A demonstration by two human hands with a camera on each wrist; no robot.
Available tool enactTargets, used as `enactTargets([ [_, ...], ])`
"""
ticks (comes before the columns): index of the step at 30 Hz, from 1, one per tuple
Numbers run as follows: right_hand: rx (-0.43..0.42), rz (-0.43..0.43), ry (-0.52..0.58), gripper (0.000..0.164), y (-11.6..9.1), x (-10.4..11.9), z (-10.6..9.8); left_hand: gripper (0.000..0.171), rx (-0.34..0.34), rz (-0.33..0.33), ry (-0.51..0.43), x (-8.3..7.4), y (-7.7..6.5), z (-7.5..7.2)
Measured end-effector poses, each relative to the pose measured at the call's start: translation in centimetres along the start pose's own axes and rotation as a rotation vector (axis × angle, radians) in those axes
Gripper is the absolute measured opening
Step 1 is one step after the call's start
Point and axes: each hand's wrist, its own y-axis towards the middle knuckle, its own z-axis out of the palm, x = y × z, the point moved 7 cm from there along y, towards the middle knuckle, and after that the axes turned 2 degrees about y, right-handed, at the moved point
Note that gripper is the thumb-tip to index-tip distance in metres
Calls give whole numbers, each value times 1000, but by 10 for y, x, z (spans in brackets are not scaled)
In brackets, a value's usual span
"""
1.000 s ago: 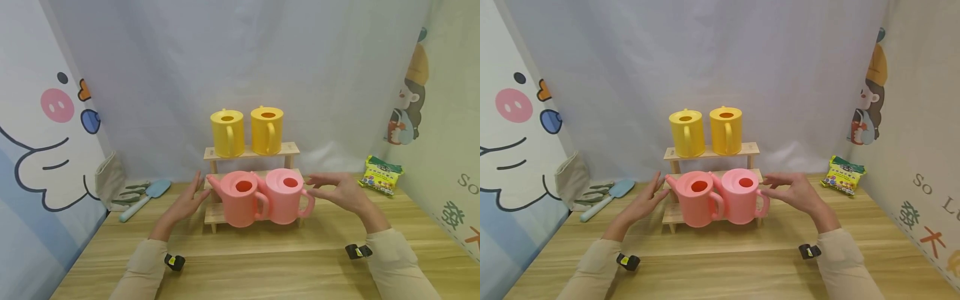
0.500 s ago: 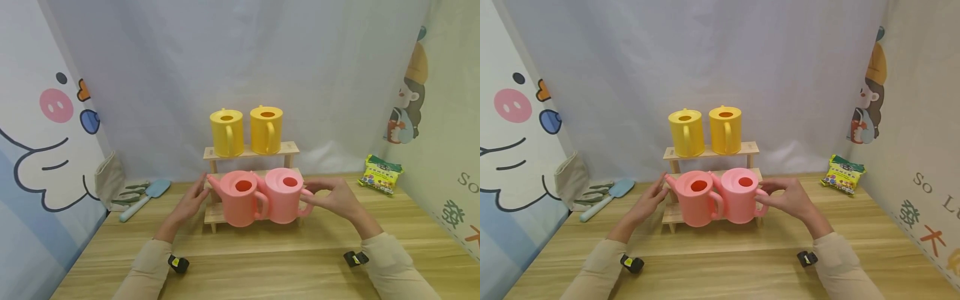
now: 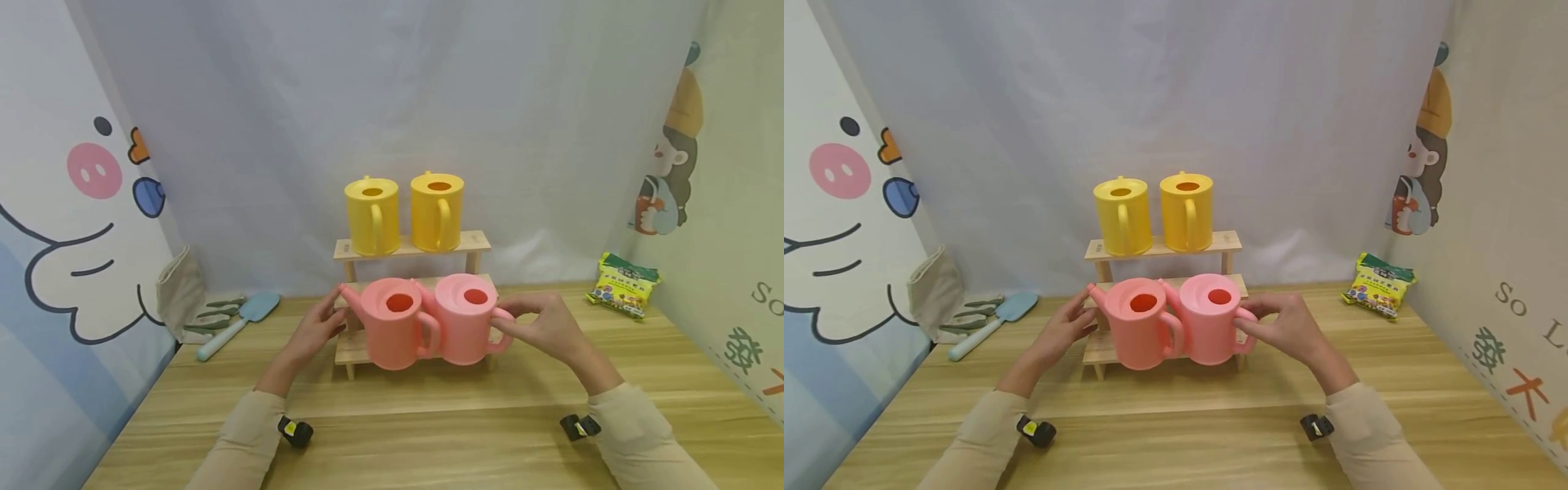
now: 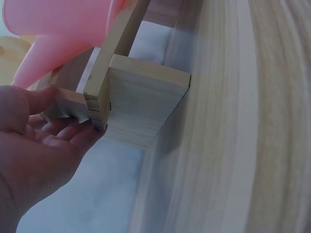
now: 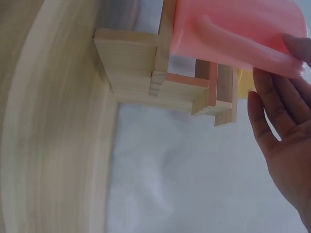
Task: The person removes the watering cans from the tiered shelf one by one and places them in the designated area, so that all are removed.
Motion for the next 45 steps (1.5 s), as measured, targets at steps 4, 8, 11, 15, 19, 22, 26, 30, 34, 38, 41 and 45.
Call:
enactTargets([
  [4,-51,-11,-39,23,-6,-14,0,62,-10,-15,-9,1,0,0],
  [8,-117,-29,-46,26,-11,-18,-1,62,-18,-16,-5,0,1,0],
  [11,-148,-43,-24,27,-13,-19,0,62,-22,-17,-10,0,1,0],
  [15,-175,-42,-11,27,-14,-20,1,61,-22,-21,-11,1,1,0],
  [19,-181,13,-9,23,-14,-20,2,61,-27,-22,-3,0,1,0],
  [22,-172,89,11,20,-15,-21,2,61,-25,-20,1,0,0,0],
  [26,-162,187,58,17,-16,-26,2,61,-20,-16,1,0,0,0],
  [30,-160,212,114,13,-15,-28,3,61,-18,-16,9,0,0,0],
  [34,-153,222,150,11,-15,-27,3,61,-17,-17,17,0,0,0],
  [38,-153,298,205,14,-16,-30,0,61,-12,-20,14,0,0,0],
  [41,-155,355,253,18,-17,-34,-2,61,-8,-22,12,1,0,0],
  [45,-165,373,287,22,-16,-36,-8,60,-7,-17,16,1,0,0],
])
